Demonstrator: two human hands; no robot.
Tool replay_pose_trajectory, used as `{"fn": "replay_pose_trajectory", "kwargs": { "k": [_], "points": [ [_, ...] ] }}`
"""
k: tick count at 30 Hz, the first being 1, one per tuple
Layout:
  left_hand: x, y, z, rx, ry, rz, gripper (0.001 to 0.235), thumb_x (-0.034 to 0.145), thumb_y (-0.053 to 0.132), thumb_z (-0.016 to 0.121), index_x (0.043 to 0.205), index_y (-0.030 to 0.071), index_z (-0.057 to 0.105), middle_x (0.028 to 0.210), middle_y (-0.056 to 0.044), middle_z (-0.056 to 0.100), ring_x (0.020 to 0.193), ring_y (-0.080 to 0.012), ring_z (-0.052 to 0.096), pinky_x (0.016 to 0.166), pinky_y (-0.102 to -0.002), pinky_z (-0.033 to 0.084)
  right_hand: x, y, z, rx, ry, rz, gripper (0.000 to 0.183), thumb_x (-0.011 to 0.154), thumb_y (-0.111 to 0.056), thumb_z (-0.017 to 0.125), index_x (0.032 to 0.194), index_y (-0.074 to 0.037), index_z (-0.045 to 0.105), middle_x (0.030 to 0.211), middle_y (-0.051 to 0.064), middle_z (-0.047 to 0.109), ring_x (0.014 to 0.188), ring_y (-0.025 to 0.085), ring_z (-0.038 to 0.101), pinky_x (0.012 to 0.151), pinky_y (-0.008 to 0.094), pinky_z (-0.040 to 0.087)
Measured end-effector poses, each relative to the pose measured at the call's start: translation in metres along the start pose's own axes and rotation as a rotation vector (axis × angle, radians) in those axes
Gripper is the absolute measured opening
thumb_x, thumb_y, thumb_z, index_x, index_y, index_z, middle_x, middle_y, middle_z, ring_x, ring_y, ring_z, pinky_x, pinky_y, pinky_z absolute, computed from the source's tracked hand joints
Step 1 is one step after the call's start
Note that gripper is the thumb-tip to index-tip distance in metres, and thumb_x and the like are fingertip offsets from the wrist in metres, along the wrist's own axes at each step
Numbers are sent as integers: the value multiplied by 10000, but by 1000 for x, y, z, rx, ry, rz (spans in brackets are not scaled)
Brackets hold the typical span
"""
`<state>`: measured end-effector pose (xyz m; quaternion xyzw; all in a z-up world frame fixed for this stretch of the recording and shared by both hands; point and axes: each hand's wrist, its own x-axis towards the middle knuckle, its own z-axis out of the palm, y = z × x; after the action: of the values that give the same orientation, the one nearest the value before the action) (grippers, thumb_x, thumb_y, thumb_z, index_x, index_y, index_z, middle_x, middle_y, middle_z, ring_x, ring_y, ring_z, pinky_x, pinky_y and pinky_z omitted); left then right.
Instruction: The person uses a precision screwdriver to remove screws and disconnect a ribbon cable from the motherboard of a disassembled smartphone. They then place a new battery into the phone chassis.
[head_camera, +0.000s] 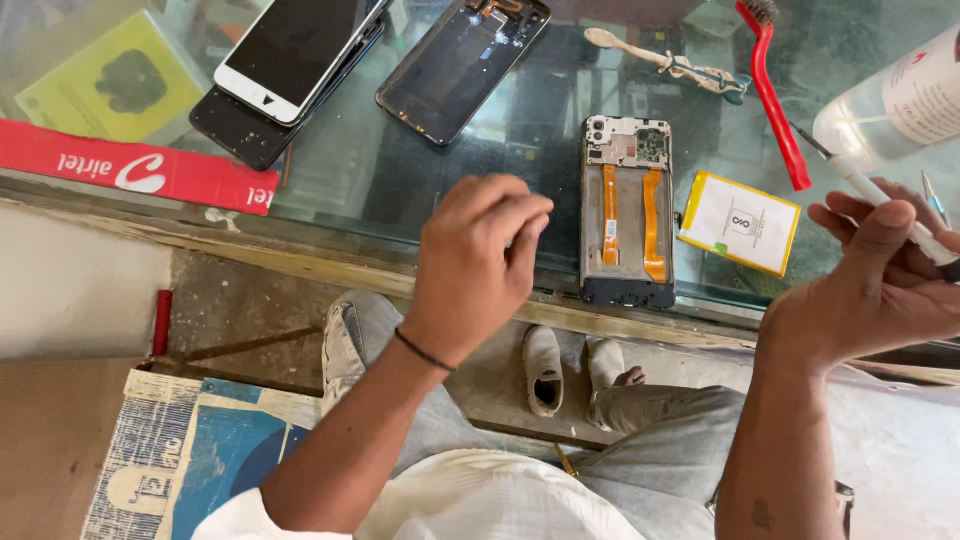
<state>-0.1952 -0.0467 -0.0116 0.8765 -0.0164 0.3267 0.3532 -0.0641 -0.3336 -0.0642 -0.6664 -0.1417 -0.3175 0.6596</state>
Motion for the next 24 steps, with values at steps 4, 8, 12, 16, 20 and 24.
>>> {"fn": "replay_pose_trajectory", "kwargs": {
  "k": [4,8,12,16,20,24],
  "points": [
    [31,-15,11,69,-107,-47,130,813,110,814,903,48,745,975,-102,698,927,-315,679,810,-424,549,-1,-2,-2,21,-31,-33,260,1204,-41,641,1250,75,413,1141,285,713,905,311,756,781,411,706],
    [41,-12,18,98,-223,-129,82,796,118,814,835,61,771,924,-99,703,874,-307,682,779,-428,542,-3,-6,-2,7,-71,-72,294,1217,-55,631,1255,6,346,1152,287,712,944,329,772,829,422,673],
    [49,-9,21,186,-293,-103,37,796,59,742,759,66,745,894,-114,681,851,-330,668,789,-441,544,-2,-10,1,9,-95,-85,280,1219,-60,617,1258,-3,346,1158,280,717,958,329,782,835,415,666],
    [51,-8,28,324,-300,49,38,714,-3,671,700,30,682,829,-142,648,856,-353,649,783,-454,545,-1,-14,2,-2,-100,-80,288,1218,-66,619,1251,-10,339,1144,274,714,953,326,806,832,399,663],
    [62,-15,26,347,-306,172,83,739,45,722,717,0,656,796,-159,652,816,-324,664,812,-439,562,-2,-16,1,-18,-100,-66,298,1211,-57,622,1241,-26,326,1133,274,736,934,309,808,830,381,657],
    [101,-49,20,-90,-387,-47,134,822,156,775,787,37,724,777,-75,738,687,-152,721,669,-316,591,-1,-16,1,-26,-126,-50,311,1216,-26,621,1267,-35,315,1124,273,717,967,311,771,848,383,625]
  ]
}}
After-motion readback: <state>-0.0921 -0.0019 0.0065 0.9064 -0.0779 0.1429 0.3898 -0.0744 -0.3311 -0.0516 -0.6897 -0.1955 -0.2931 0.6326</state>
